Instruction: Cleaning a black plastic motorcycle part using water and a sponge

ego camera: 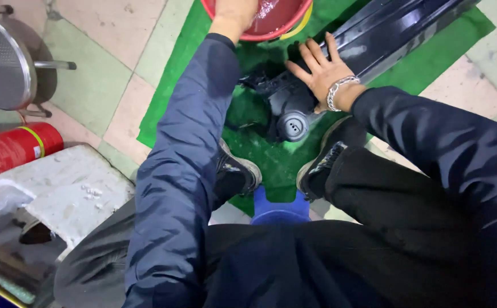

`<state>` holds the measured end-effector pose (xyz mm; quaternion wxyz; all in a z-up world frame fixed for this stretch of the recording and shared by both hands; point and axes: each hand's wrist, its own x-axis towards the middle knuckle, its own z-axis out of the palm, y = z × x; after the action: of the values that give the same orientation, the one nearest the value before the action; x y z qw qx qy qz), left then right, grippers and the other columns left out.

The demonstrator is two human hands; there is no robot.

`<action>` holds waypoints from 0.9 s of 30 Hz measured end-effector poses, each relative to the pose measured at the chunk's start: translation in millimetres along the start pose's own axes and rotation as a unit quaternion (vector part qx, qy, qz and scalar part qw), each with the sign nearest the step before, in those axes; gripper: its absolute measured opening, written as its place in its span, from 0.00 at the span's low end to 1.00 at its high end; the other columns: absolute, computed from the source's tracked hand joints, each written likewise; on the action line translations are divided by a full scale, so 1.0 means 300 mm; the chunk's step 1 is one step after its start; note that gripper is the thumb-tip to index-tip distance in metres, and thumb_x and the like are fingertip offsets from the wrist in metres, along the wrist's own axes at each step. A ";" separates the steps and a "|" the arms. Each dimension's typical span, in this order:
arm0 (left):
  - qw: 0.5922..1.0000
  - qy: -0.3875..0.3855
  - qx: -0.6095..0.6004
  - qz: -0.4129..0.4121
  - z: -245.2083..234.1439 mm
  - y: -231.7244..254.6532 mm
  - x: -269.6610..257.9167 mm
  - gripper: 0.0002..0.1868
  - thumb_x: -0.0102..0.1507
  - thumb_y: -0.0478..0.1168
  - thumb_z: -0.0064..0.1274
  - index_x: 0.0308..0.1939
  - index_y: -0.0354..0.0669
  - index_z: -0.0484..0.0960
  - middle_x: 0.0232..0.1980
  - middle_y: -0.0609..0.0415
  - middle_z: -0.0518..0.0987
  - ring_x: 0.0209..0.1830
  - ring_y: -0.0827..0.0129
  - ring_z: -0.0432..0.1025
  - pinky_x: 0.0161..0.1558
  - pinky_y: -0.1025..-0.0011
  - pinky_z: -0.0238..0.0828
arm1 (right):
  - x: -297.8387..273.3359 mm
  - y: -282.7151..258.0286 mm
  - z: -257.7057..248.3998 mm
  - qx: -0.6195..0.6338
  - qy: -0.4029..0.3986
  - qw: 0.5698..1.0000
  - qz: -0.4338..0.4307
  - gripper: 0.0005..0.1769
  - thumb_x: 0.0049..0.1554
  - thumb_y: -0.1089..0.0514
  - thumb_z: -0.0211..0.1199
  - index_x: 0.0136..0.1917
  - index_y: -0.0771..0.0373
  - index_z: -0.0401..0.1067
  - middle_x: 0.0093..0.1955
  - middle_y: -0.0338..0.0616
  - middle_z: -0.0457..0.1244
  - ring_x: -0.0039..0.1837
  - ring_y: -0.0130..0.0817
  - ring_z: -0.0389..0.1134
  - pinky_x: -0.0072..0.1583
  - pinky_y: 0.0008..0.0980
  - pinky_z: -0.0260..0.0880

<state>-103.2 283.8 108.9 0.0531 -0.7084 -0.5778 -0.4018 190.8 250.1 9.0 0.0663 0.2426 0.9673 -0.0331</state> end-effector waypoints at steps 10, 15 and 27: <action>0.984 -0.106 0.140 -0.024 -0.267 -0.051 -0.313 0.14 0.68 0.32 0.41 0.57 0.39 0.73 0.43 0.45 0.77 0.35 0.50 0.67 0.35 0.54 0.64 | 0.001 -0.003 0.020 0.037 -0.012 0.999 0.006 0.97 0.06 0.29 0.77 0.87 0.51 0.44 0.85 0.66 0.44 0.87 0.61 0.38 0.80 0.70 0.27; 0.973 -0.179 0.147 -0.007 -0.185 -0.154 -0.706 0.20 0.68 0.28 0.45 0.65 0.36 0.72 0.56 0.41 0.77 0.50 0.48 0.71 0.49 0.56 0.72 | -0.016 -0.018 -0.043 0.097 0.007 0.995 0.007 0.91 0.12 0.38 0.75 0.87 0.52 0.42 0.85 0.66 0.41 0.86 0.59 0.35 0.76 0.73 0.37; 0.874 -0.435 0.106 -0.190 -0.145 0.057 -0.865 0.40 0.79 0.53 0.41 0.83 0.41 0.36 0.86 0.47 0.36 0.87 0.57 0.32 0.85 0.54 0.32 | -0.019 0.004 -0.049 0.099 -0.015 0.995 0.018 0.87 0.16 0.38 0.72 0.87 0.51 0.41 0.85 0.68 0.40 0.86 0.62 0.35 0.75 0.75 0.36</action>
<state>-113.0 53.4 -18.9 -0.2060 -0.6784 -0.7052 0.0087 194.8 249.9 24.3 0.0569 0.2645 0.9538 -0.1310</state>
